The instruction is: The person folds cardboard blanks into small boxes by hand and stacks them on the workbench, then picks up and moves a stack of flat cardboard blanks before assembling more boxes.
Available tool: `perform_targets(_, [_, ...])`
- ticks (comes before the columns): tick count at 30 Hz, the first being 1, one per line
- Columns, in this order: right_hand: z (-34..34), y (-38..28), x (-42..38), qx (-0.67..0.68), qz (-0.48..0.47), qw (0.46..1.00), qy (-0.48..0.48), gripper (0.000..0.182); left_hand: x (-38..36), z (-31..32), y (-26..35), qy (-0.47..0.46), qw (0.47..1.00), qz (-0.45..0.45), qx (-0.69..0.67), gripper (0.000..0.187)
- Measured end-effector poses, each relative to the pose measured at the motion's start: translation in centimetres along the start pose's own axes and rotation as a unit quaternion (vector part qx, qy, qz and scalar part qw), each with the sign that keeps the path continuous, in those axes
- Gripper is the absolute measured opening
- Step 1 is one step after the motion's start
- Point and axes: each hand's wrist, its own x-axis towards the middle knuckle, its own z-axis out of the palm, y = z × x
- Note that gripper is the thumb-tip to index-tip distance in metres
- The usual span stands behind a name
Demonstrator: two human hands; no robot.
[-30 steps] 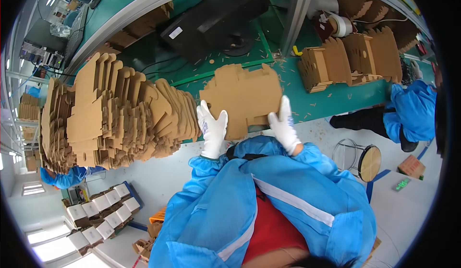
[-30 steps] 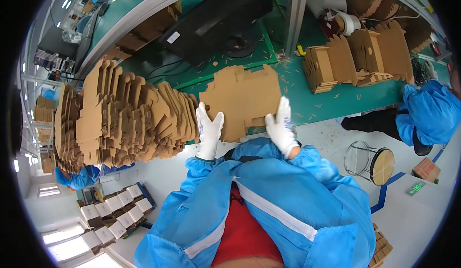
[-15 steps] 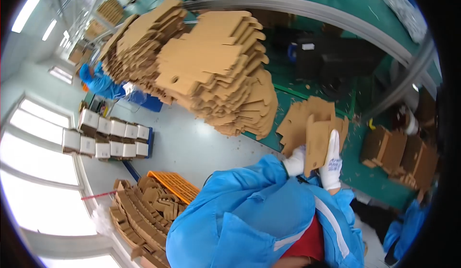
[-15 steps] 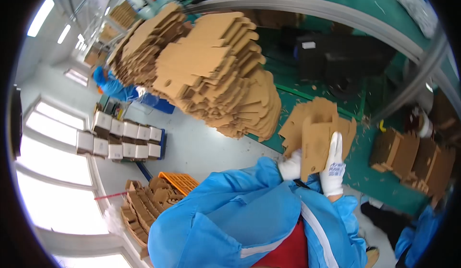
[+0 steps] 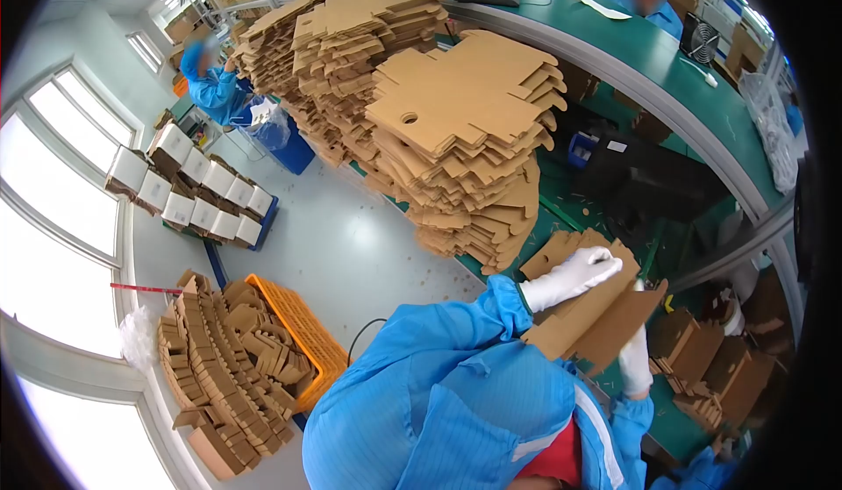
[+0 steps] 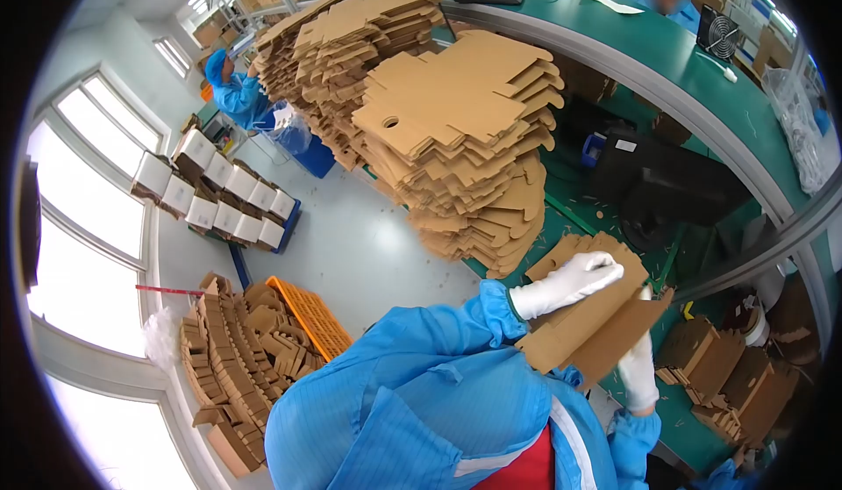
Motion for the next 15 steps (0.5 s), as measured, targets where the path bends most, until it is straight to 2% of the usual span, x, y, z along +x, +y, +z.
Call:
perform_targets(1, [0.6, 0.7, 0.7, -0.001, 0.001, 1.0, -0.003, 0.076, -1.1, -0.3, 1.9, -0.037, 0.998, -0.046, 0.001, 0.034])
perform_targets(2, [0.7, 1.7, 1.4, 0.0, -0.006, 1.0, -0.009, 0.072, -1.2, 0.0, 1.4, -0.034, 0.998, -0.045, -0.002, 0.034])
perform_targets(4, [0.5, 3.2, 2.6, 0.004, -0.019, 1.0, -0.019, 0.068, -0.8, 0.8, -1.0, 0.025, 0.984, 0.085, -0.156, 0.051])
perform_targets(5, [0.5, 3.4, 3.0, 0.008, -0.025, 0.999, -0.022, 0.069, 0.1, 0.9, -2.4, 0.02, 0.974, 0.105, -0.198, 0.066])
perform_targets(6, [1.0, 1.6, 2.9, -0.046, -0.066, 0.997, -0.019, 0.06, -0.6, 0.2, -1.6, 0.027, 0.97, 0.079, -0.23, 0.067])
perform_targets(7, [0.8, 2.9, 2.3, -0.048, -0.066, 0.996, -0.018, 0.06, -1.2, -0.6, -0.7, 0.033, 0.963, 0.053, -0.262, 0.068])
perform_targets(9, [0.3, 7.1, -0.4, 0.051, 0.098, 0.993, -0.04, 0.056, -0.7, -1.8, -0.3, 0.086, 0.964, 0.068, -0.242, 0.058])
perform_targets(10, [0.8, 7.1, -1.4, 0.066, 0.094, 0.992, -0.056, 0.058, 0.0, -1.7, -0.1, 0.162, 0.937, 0.111, -0.289, 0.047])
perform_targets(11, [1.7, 6.9, -2.4, 0.081, 0.089, 0.99, -0.074, 0.06, 0.3, -2.2, -0.1, 0.189, 0.937, 0.098, -0.276, 0.038])
perform_targets(12, [4.0, 2.4, -1.4, -0.011, 0.011, 0.998, -0.052, 0.047, 1.5, -1.9, -1.1, 0.221, 0.928, 0.09, -0.286, 0.026])
perform_targets(13, [3.9, 1.3, -0.9, -0.146, 0.283, 0.947, -0.046, 0.042, 0.9, -1.9, -0.7, 0.185, 0.96, 0.015, -0.211, 0.025])
perform_targets(14, [2.9, 9.1, -3.1, -0.171, -0.05, 0.984, 0.0, 0.035, 0.1, -1.1, 0.0, 0.14, 0.98, 0.018, -0.14, 0.031])
perform_targets(15, [2.8, 8.2, -2.5, -0.089, -0.004, 0.995, 0.05, 0.034, 0.7, 0.2, -1.7, 0.09, 0.976, 0.087, -0.176, 0.036])
